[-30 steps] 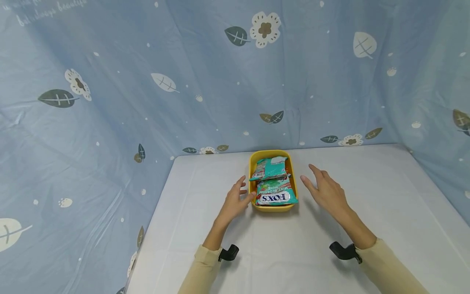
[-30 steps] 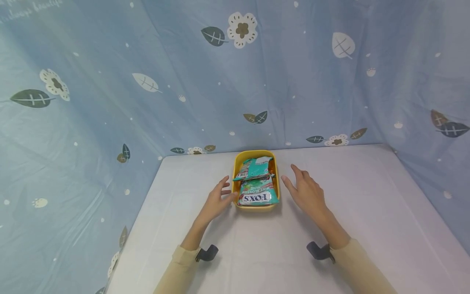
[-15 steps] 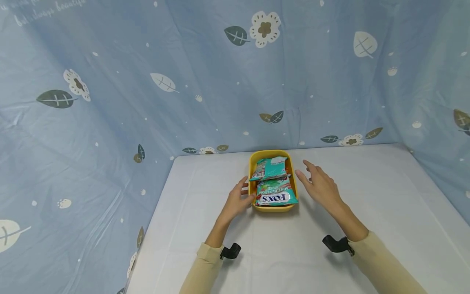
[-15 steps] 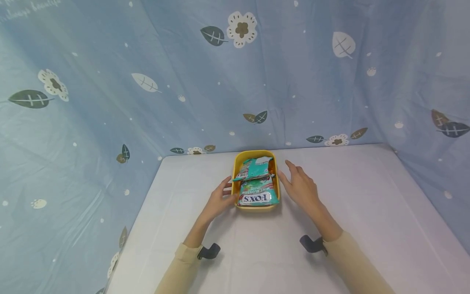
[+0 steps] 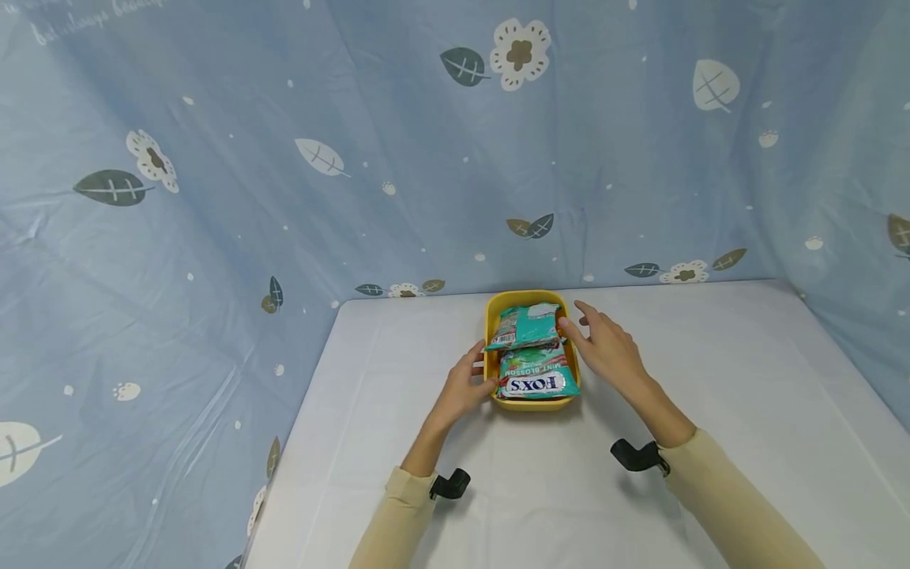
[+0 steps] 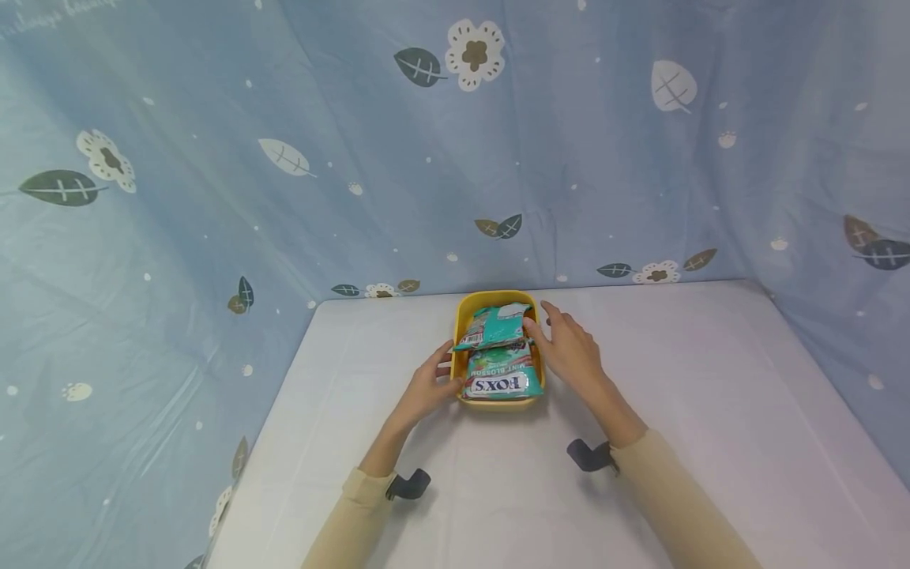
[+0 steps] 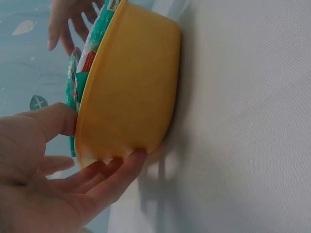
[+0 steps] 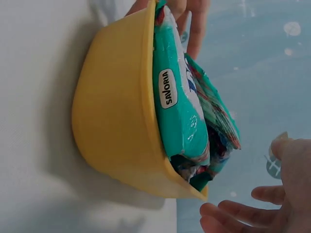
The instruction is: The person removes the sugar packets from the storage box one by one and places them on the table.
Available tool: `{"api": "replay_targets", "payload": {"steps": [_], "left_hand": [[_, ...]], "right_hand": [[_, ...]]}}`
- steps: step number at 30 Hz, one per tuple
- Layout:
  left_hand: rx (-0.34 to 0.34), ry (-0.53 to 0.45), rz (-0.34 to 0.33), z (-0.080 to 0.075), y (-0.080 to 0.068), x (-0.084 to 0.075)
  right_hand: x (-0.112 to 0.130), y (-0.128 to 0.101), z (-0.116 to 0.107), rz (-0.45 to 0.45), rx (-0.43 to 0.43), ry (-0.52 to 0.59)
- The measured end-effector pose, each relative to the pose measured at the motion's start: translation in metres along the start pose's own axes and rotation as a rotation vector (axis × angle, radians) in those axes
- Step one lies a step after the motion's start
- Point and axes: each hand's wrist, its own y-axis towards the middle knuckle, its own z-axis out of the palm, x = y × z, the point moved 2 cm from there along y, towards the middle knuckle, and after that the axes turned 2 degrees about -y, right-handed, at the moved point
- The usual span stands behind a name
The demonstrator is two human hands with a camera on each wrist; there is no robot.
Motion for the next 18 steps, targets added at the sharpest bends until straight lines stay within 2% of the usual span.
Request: {"api": "replay_targets", "payload": {"steps": [9,18], "left_hand": [[0.007,-0.009,-0.013,-0.001,0.001,-0.001],[0.015,-0.014,-0.004,-0.001,0.003,0.000]], "right_hand": [[0.006,0.009,0.003,0.003,0.033,0.016],[0.014,0.018,0.005,-0.027,0.029,0.042]]}}
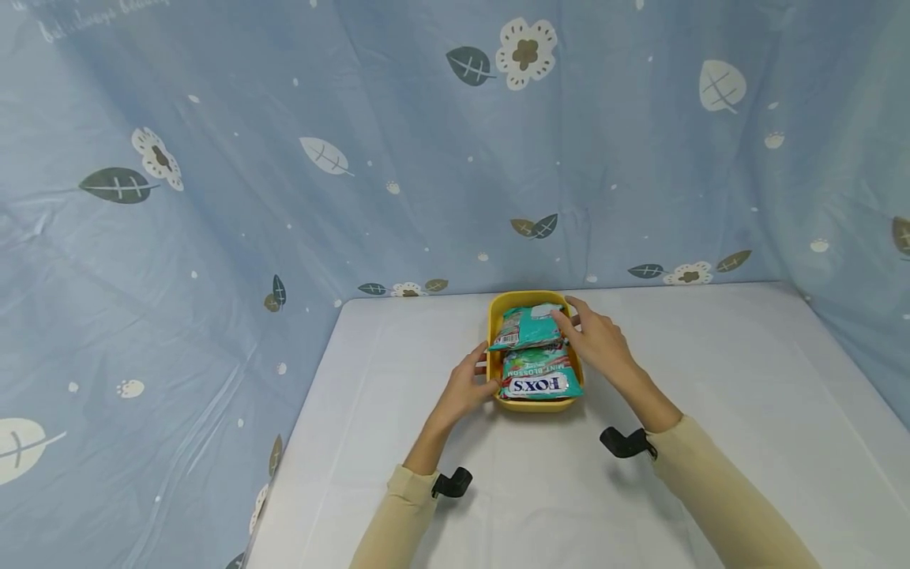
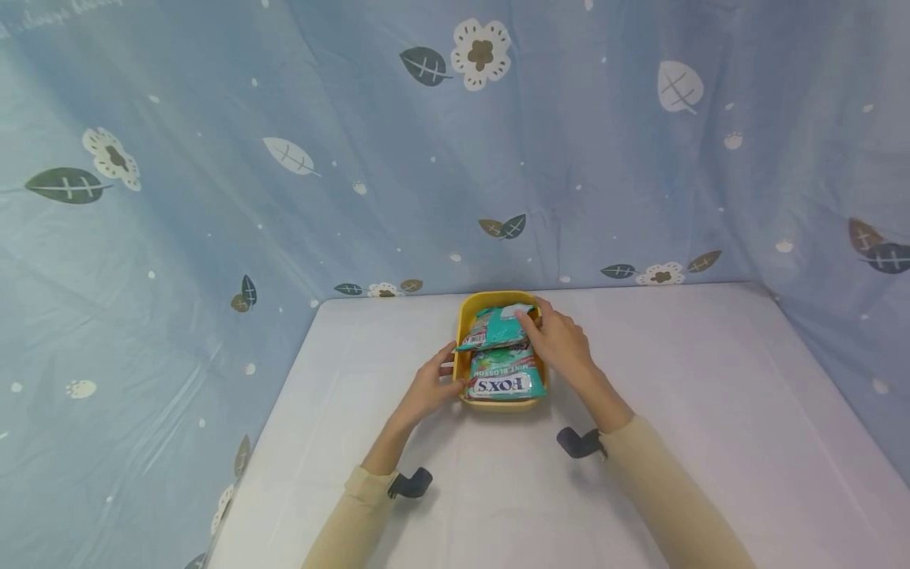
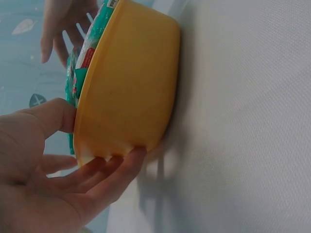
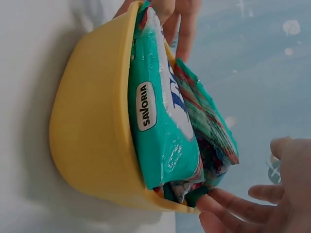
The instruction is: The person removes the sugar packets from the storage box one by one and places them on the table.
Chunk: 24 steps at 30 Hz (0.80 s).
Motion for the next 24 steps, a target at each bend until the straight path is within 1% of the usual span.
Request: {"api": "replay_targets", "payload": {"steps": [11,16,24], "left_hand": [[0.002,-0.021,-0.003,0.001,0.002,0.002],[0.005,-0.027,0.005,0.001,0.001,0.001],[0.004,-0.013,-0.010,0.001,-0.001,0.000]], "right_hand": [[0.000,0.009,0.003,0.017,0.039,0.035],[-0.001,0.013,0.005,0.032,0.066,0.072],[-0.002,0.020,0.012,0.061,0.098,0.132]]}}
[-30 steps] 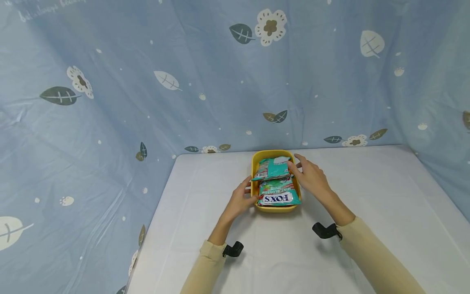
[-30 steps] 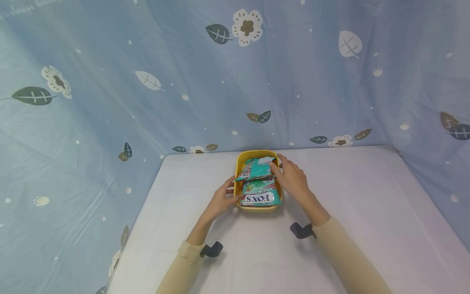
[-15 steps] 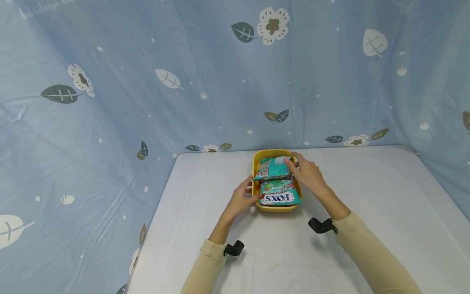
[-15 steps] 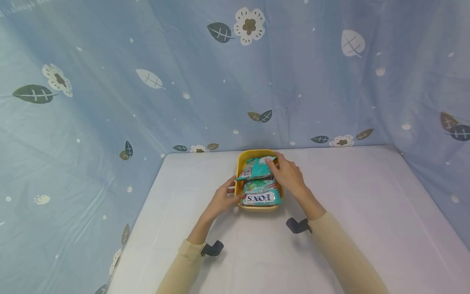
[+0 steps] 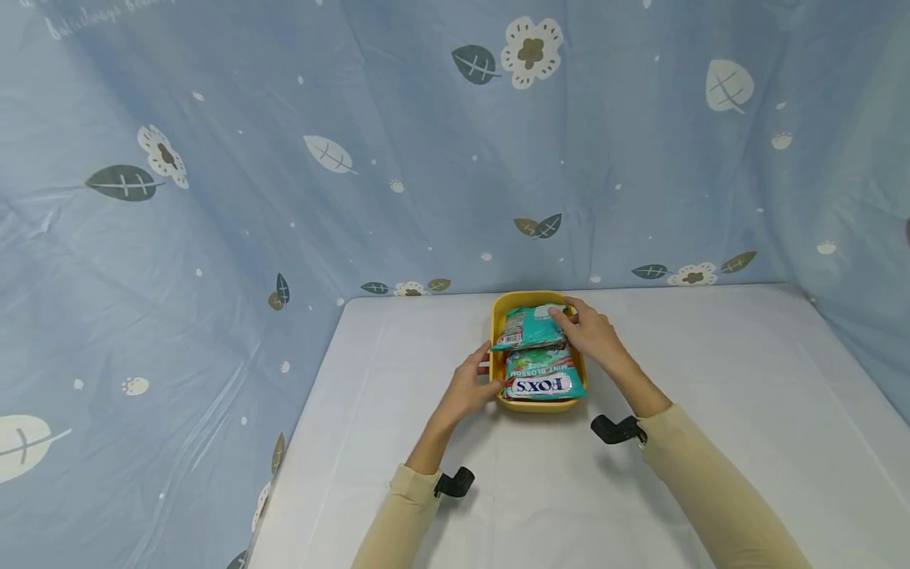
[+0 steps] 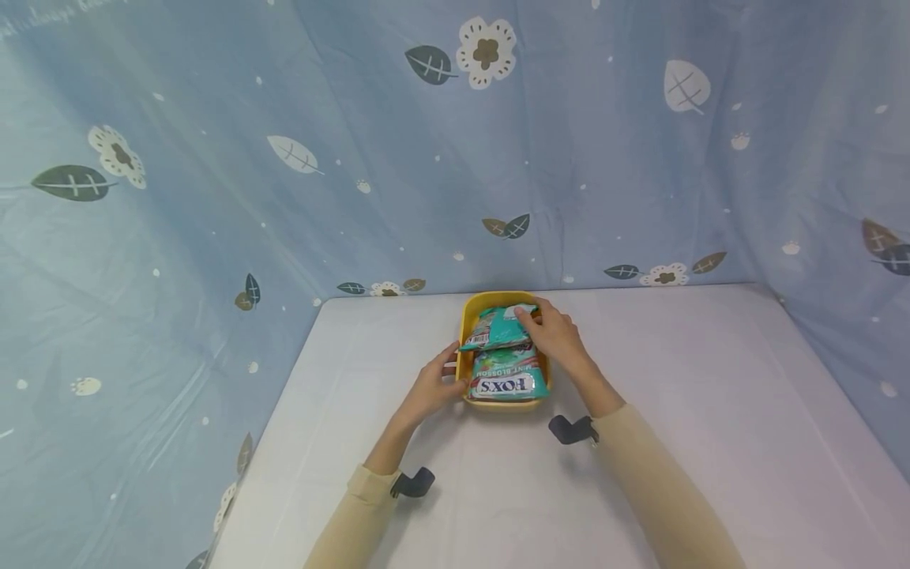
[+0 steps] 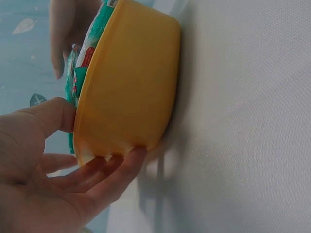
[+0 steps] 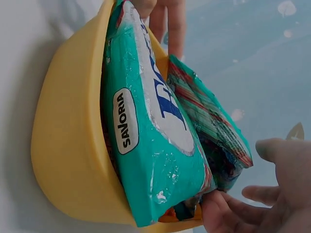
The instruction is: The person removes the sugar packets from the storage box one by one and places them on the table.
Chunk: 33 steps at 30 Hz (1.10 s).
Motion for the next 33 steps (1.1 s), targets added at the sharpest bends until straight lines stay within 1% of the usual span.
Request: {"api": "replay_targets", "payload": {"steps": [8,12,19,25,33], "left_hand": [[0.004,-0.015,-0.011,0.001,-0.001,0.000],[0.005,-0.015,-0.016,0.002,-0.001,0.001],[0.002,-0.001,-0.007,0.000,0.003,0.004],[0.006,0.010,-0.022,0.000,0.003,0.004],[0.003,0.014,-0.024,-0.001,0.002,0.000]], "right_hand": [[0.000,0.006,0.006,-0.001,-0.002,-0.007],[-0.003,0.009,0.011,-0.002,0.017,-0.015],[-0.002,0.014,0.012,0.001,0.007,-0.028],[-0.001,0.018,0.012,0.013,0.025,-0.031],[0.001,0.025,0.009,0.061,0.079,0.014]]}}
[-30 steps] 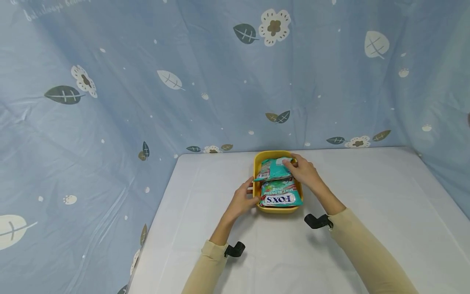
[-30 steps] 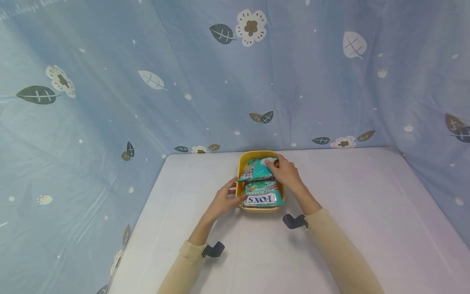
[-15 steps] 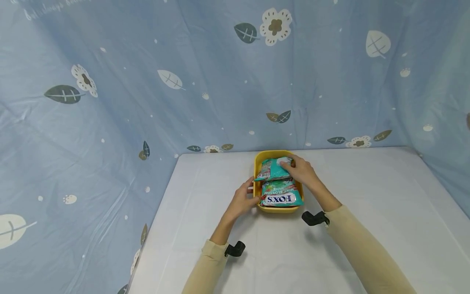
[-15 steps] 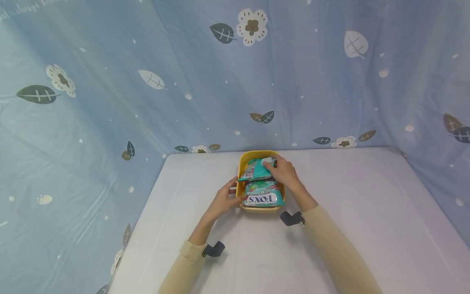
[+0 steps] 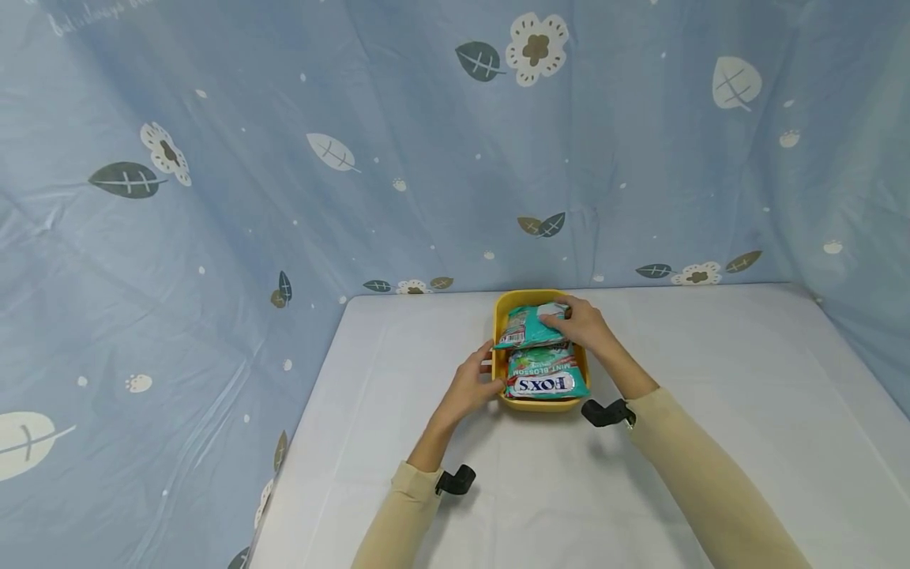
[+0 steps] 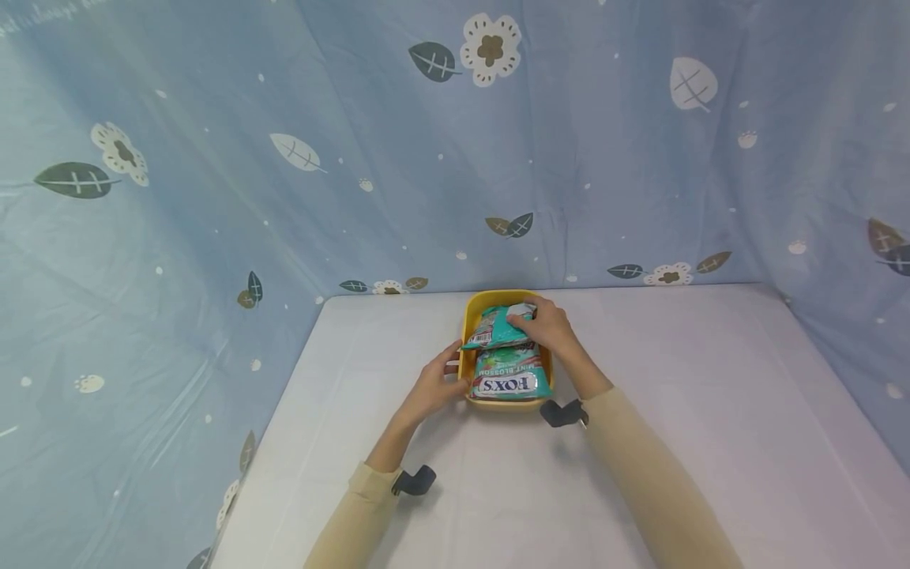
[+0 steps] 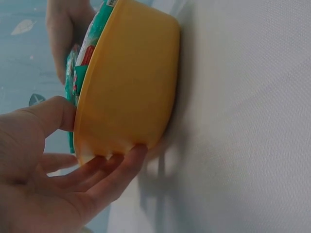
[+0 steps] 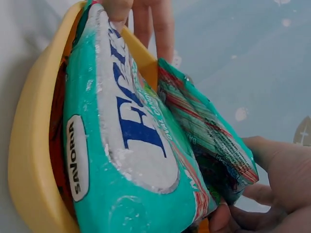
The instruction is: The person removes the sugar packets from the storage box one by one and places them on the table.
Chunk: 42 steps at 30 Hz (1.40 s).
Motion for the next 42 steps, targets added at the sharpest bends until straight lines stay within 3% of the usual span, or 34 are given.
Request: {"api": "replay_targets", "payload": {"steps": [7,14,38,42], "left_hand": [[0.003,-0.008,-0.001,0.000,0.001,0.000],[0.005,-0.005,-0.020,0.000,0.001,0.002],[0.017,-0.025,0.012,0.000,0.001,0.001],[0.013,-0.035,0.010,0.000,0.001,0.001]], "right_hand": [[0.006,0.001,-0.003,0.023,0.038,0.048],[0.008,0.002,-0.006,0.016,0.056,0.014],[0.019,-0.004,0.000,-0.043,0.070,0.027],[0.019,-0.005,0.002,-0.046,0.098,0.103]]}}
